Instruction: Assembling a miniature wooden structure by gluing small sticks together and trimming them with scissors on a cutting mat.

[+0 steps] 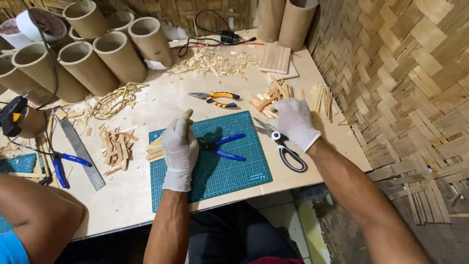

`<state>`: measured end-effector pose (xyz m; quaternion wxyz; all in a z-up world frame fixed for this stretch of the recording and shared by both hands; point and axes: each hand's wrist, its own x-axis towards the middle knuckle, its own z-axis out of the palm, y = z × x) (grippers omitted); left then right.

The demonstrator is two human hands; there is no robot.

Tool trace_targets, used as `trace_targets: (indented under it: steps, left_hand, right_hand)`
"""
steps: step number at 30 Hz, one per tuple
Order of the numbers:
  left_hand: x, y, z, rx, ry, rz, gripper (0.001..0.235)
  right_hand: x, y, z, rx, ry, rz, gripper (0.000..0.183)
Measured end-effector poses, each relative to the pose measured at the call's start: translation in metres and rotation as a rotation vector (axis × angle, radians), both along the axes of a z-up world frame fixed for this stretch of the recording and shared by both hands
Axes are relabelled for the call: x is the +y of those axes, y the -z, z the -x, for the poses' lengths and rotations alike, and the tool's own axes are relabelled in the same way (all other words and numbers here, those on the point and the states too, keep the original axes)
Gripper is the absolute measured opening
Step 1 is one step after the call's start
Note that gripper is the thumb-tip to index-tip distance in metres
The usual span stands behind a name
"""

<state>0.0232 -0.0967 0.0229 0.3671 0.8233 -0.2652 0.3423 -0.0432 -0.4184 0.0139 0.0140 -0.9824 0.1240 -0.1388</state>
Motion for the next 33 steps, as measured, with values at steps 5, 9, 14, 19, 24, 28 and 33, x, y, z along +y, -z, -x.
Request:
trace_targets:
  steps: [5,9,14,19,24,28,33]
  left_hand:
    - [0.011,0.003,0.010,0.121,0.049,0.144,0.047]
    - [0.013,-0.008,0.016,0.220,0.121,0.294,0.032]
    - [0.013,-0.007,0.020,0.325,0.201,0.351,0.019]
    - [0.013,0.001,0.020,0.369,0.235,0.372,0.006]
    - [0.016,-0.018,0.023,0.366,0.242,0.418,0.036]
    - [0.014,-0.012,0.022,0.505,0.314,0.452,0.029]
    - [0.007,-0.010,0.030,1.009,0.642,0.670,0.035]
  right_hand:
    - [-0.008,0.014,-0.003,-0.044,-0.022,0.179,0.014]
    - [0.007,-0.018,0.000,0.162,0.112,0.032,0.022]
    - [0.025,-0.083,0.020,0.224,0.131,-0.245,0.021]
    - [0.020,-0.097,0.037,0.277,0.219,-0.313,0.026]
    - [0.048,-0.121,0.067,0.043,0.101,-0.745,0.028]
    - [0.089,-0.123,0.080,-0.026,0.017,-0.890,0.025]
    - [0.144,-0.087,0.064,-0.120,-0.095,-1.161,0.021]
